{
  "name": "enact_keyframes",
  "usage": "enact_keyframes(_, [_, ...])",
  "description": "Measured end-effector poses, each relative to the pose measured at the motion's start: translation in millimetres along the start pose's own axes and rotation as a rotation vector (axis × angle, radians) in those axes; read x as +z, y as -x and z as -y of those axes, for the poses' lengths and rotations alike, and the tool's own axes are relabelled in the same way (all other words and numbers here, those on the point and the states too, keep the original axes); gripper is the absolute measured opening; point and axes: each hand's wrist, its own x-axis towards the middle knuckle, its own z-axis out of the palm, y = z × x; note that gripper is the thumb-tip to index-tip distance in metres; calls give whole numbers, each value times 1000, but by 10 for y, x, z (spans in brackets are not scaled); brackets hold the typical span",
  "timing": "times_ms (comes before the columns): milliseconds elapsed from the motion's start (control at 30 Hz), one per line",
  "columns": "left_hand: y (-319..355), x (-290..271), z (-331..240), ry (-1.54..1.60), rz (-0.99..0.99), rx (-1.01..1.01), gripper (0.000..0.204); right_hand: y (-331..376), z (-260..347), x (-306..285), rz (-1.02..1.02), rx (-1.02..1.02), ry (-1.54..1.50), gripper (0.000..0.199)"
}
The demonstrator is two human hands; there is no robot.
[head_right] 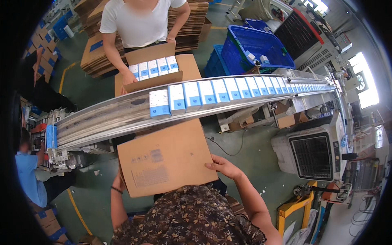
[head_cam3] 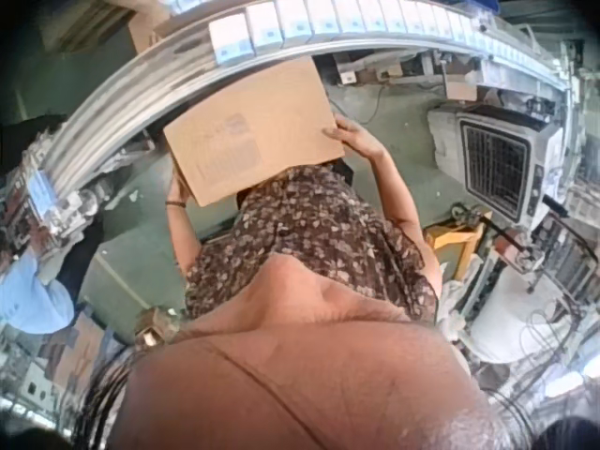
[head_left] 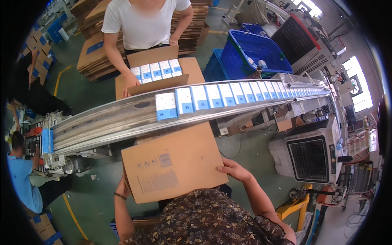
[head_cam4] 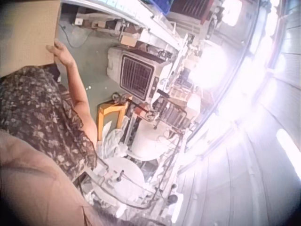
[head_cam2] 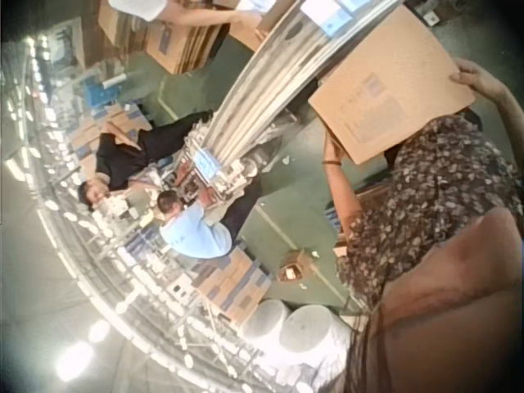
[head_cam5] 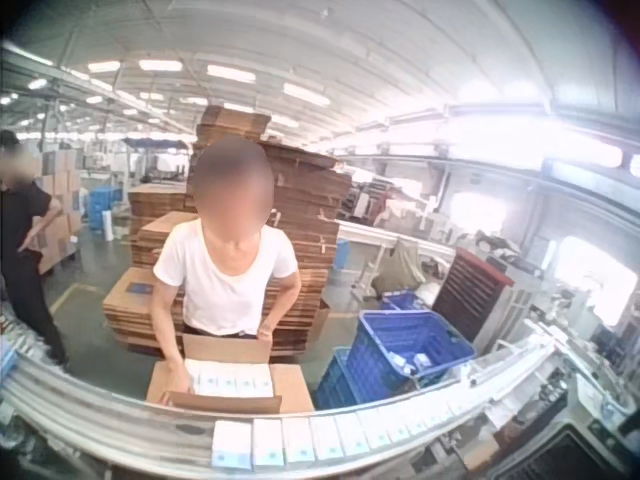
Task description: The person picks up boxes from a conveyor belt and places them into larger cardboard shipping containers, then moves the containers to a taping machine and stacks them onto a pallet.
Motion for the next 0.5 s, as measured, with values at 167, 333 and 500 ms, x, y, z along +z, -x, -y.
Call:
enact_keyframes(167, [-998,112,534,-536,-329,269,53,-247,454,887,285,-184,677,36])
enact_keyframes(333, [-642,1231,294,-422,31,356,55,-1228,-569,1621,388,90,899,49])
enact_keyframes(500, [-521,1231,113,-1110,-336,564,58,-1096,-678,882,614,-316,1025,50])
